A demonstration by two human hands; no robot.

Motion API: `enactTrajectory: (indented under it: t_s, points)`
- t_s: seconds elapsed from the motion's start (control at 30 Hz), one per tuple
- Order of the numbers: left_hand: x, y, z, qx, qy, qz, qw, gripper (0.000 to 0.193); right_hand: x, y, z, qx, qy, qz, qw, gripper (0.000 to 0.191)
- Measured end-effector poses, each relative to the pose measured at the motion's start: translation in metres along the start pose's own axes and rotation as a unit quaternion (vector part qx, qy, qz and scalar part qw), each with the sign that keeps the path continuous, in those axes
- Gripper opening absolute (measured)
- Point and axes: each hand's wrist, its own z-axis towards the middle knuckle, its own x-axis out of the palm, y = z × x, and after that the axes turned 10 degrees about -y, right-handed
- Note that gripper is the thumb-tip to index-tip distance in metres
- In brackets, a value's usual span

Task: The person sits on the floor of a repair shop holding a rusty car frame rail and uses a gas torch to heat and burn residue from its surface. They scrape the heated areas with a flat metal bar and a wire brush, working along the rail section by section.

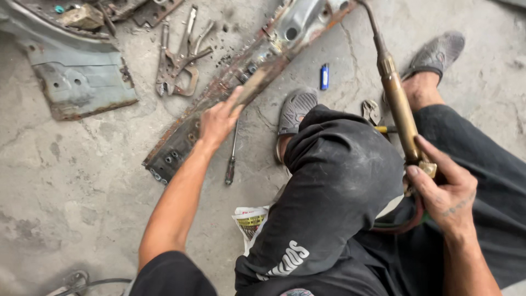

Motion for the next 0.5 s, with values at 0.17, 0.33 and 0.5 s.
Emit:
enactTrajectory:
  t_s: [0.17,0.33,0.5]
  points:
    - [0.027,-0.032,0.053,-0.016,-0.060,-0.010,0.998,0.057,0.007,-0.010,-0.004,-0.006,0.007,0.020,1.000,0.052]
    - [0.025,-0.046,0.053,-0.016,-0.112,-0.039,0.993,0.058,-0.002,-0.003,-0.007,0.020,0.019,0.013,1.000,0.053]
    - [-0.002,-0.022,0.011,-0.064,-0.022,-0.045,0.997,0.059,0.004,0.000,-0.002,0.031,0.016,0.081,0.996,0.051]
